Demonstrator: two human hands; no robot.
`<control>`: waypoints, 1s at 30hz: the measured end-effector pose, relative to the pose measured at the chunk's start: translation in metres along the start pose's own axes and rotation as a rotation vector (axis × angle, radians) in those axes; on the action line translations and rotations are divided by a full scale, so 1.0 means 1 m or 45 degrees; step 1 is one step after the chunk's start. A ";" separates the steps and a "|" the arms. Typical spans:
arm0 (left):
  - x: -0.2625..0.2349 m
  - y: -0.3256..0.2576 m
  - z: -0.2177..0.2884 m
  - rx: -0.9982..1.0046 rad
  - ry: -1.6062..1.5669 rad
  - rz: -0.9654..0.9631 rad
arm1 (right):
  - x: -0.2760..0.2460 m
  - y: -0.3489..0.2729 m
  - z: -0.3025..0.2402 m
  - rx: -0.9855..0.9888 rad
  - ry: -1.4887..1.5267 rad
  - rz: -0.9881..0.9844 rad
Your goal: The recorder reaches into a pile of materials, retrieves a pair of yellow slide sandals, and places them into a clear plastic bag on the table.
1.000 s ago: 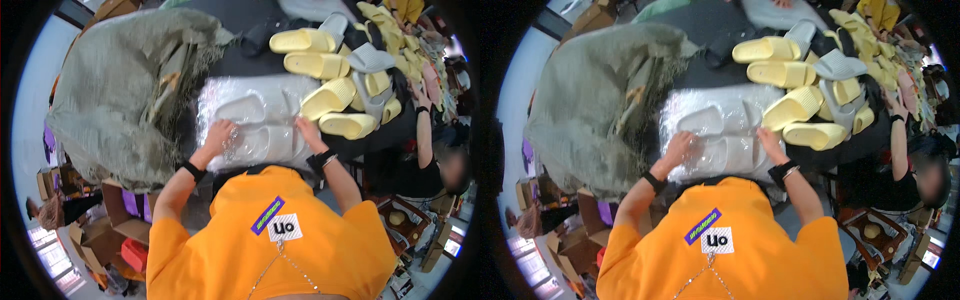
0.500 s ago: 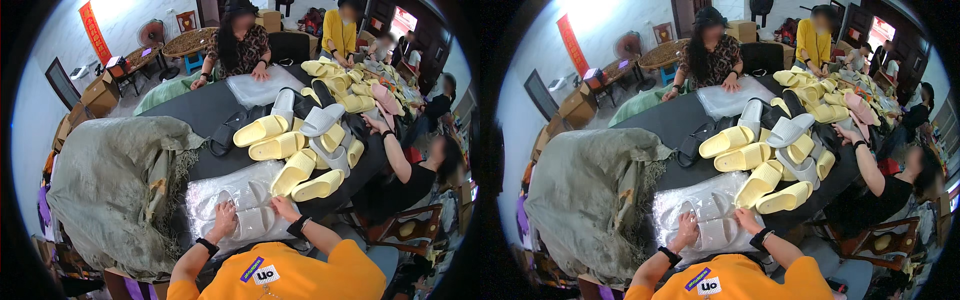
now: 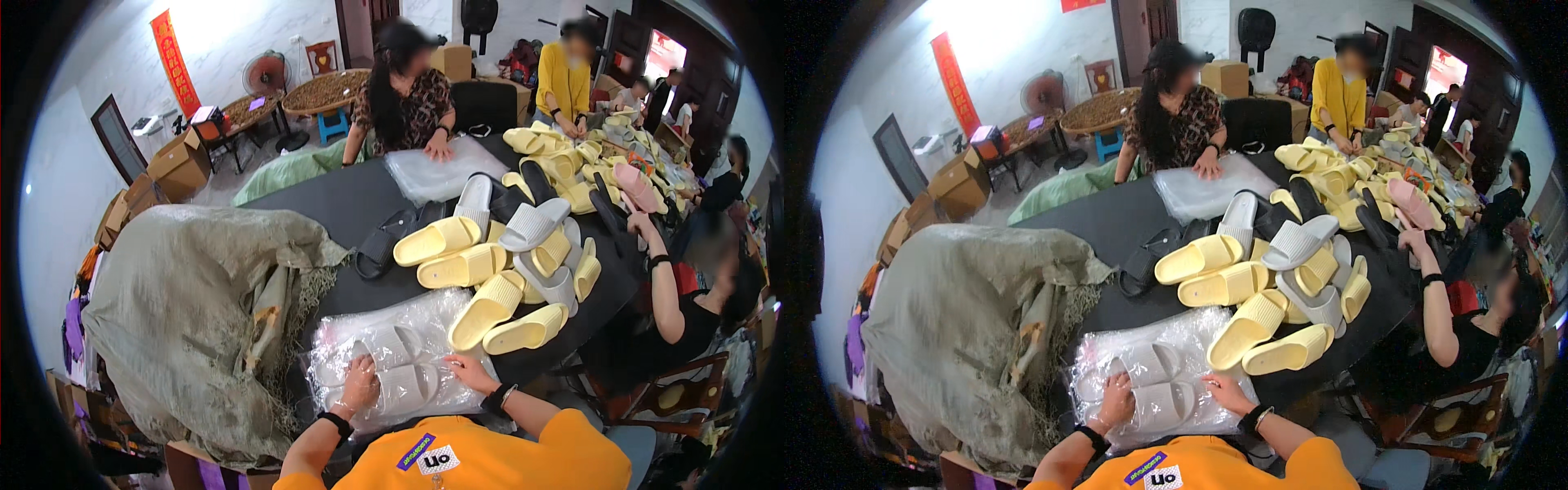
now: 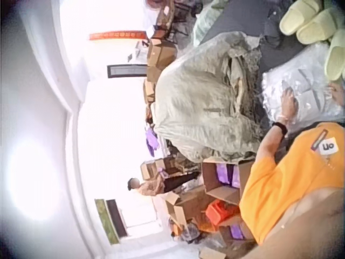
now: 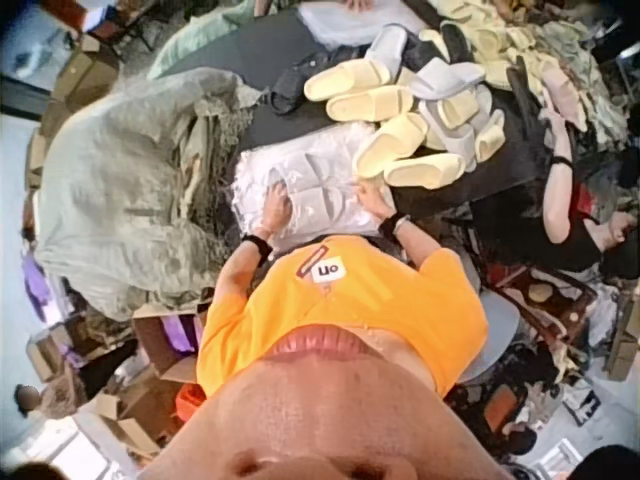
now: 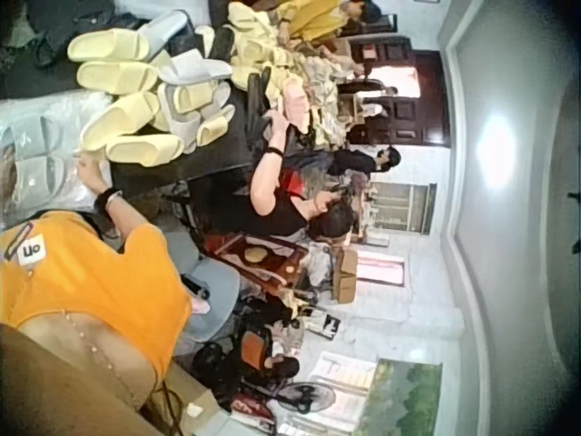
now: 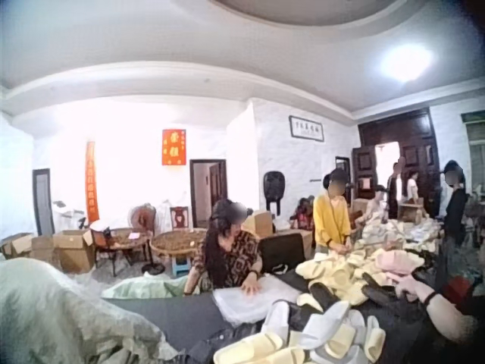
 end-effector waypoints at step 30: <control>-0.206 0.004 -0.080 -0.644 -0.765 1.161 | -0.010 0.013 0.004 -0.529 -0.548 0.376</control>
Point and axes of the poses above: each hand's wrist, its own y-axis towards the middle knuckle, its own x-axis out of the palm, z = x × y, the point moved 3 cm from there along y, towards the middle knuckle, and after that the axes turned 3 degrees about z, right-handed, at the moved point
